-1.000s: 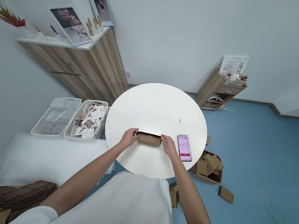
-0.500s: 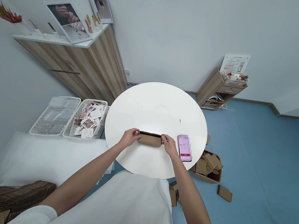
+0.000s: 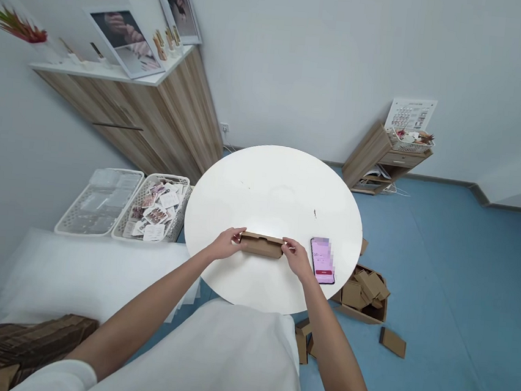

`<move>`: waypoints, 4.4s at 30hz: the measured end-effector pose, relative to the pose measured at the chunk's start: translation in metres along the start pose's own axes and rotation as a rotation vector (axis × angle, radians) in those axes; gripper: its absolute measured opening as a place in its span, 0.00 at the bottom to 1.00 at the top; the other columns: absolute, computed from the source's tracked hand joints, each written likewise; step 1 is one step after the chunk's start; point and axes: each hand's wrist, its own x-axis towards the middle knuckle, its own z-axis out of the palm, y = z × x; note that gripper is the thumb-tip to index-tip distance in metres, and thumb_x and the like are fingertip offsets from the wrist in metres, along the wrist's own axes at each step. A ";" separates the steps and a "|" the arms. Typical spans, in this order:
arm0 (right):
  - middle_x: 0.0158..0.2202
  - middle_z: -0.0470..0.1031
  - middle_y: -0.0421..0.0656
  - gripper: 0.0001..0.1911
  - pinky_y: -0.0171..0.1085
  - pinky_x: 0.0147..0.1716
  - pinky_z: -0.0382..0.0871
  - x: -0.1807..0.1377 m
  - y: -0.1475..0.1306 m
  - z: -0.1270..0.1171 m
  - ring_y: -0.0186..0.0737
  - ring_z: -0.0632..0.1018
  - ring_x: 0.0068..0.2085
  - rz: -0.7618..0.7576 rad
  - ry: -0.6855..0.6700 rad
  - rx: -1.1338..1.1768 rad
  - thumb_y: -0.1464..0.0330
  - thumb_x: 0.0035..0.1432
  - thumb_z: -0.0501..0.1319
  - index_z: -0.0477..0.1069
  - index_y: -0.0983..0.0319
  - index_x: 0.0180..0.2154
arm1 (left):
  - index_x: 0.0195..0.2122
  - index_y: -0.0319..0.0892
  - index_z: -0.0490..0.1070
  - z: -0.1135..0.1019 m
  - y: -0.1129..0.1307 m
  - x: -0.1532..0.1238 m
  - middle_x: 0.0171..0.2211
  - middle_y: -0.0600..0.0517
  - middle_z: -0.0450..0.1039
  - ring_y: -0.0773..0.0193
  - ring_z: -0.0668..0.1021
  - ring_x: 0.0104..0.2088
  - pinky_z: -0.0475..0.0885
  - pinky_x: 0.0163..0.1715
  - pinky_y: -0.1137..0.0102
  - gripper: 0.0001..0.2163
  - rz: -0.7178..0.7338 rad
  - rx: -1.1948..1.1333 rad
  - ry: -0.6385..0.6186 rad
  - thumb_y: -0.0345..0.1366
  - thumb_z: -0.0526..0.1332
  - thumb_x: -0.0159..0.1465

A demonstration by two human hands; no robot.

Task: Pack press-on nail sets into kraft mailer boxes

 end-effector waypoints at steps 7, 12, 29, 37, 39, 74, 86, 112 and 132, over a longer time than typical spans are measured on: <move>0.43 0.70 0.43 0.18 0.37 0.35 0.70 0.002 -0.002 0.001 0.35 0.74 0.36 0.107 -0.016 0.185 0.56 0.52 0.53 0.68 0.57 0.41 | 0.51 0.40 0.63 -0.001 -0.002 0.007 0.43 0.46 0.70 0.63 0.75 0.36 0.68 0.37 0.69 0.24 -0.226 -0.325 -0.018 0.50 0.49 0.59; 0.42 0.69 0.44 0.19 0.36 0.33 0.70 0.005 -0.002 -0.004 0.36 0.74 0.37 0.174 -0.070 0.227 0.60 0.50 0.57 0.64 0.56 0.45 | 0.50 0.40 0.62 -0.003 -0.004 0.010 0.43 0.45 0.70 0.63 0.76 0.35 0.67 0.38 0.68 0.24 -0.311 -0.333 -0.073 0.47 0.55 0.56; 0.40 0.68 0.41 0.20 0.36 0.32 0.66 -0.007 0.004 0.005 0.34 0.74 0.33 0.175 -0.055 0.146 0.61 0.47 0.58 0.64 0.55 0.45 | 0.49 0.43 0.63 0.003 -0.013 0.001 0.39 0.50 0.70 0.65 0.76 0.33 0.67 0.30 0.73 0.20 -0.202 -0.280 -0.101 0.41 0.55 0.56; 0.39 0.70 0.43 0.19 0.37 0.29 0.66 -0.010 0.007 0.015 0.35 0.74 0.29 0.070 0.082 -0.002 0.65 0.46 0.56 0.66 0.58 0.44 | 0.47 0.44 0.64 0.009 -0.012 -0.004 0.38 0.50 0.71 0.67 0.75 0.30 0.67 0.24 0.75 0.17 -0.162 -0.199 -0.026 0.38 0.55 0.56; 0.40 0.71 0.43 0.19 0.37 0.28 0.66 -0.016 0.010 0.017 0.36 0.74 0.29 0.041 0.116 -0.014 0.65 0.46 0.56 0.66 0.57 0.43 | 0.46 0.44 0.65 0.011 -0.012 -0.009 0.38 0.51 0.71 0.67 0.75 0.30 0.67 0.24 0.75 0.17 -0.137 -0.199 -0.008 0.37 0.56 0.55; 0.35 0.70 0.41 0.20 0.36 0.31 0.64 -0.052 0.071 0.037 0.33 0.70 0.26 0.195 0.239 -0.210 0.65 0.46 0.55 0.65 0.59 0.44 | 0.45 0.42 0.60 0.082 -0.017 -0.046 0.34 0.52 0.69 0.68 0.73 0.27 0.67 0.30 0.72 0.21 -0.255 -0.108 0.039 0.38 0.61 0.51; 0.34 0.69 0.41 0.20 0.36 0.27 0.65 -0.079 0.085 0.001 0.32 0.69 0.24 0.118 0.133 -0.030 0.61 0.48 0.54 0.63 0.60 0.44 | 0.47 0.42 0.62 0.115 0.026 -0.067 0.35 0.51 0.65 0.67 0.69 0.28 0.67 0.28 0.71 0.20 -0.279 -0.074 0.205 0.41 0.57 0.53; 0.47 0.60 0.49 0.30 0.41 0.41 0.65 -0.188 0.187 -0.247 0.42 0.68 0.45 0.346 1.005 -0.008 0.55 0.55 0.48 0.50 0.59 0.57 | 0.58 0.42 0.51 0.341 0.274 0.059 0.50 0.44 0.63 0.57 0.70 0.47 0.68 0.42 0.66 0.29 0.371 0.068 -0.568 0.41 0.57 0.56; 0.40 0.71 0.46 0.21 0.38 0.35 0.68 -0.098 0.118 -0.163 0.36 0.72 0.33 -0.102 0.317 0.045 0.63 0.54 0.51 0.60 0.61 0.50 | 0.56 0.47 0.54 0.192 0.161 -0.011 0.48 0.46 0.66 0.63 0.75 0.39 0.70 0.38 0.67 0.24 -0.083 -0.233 0.036 0.40 0.56 0.58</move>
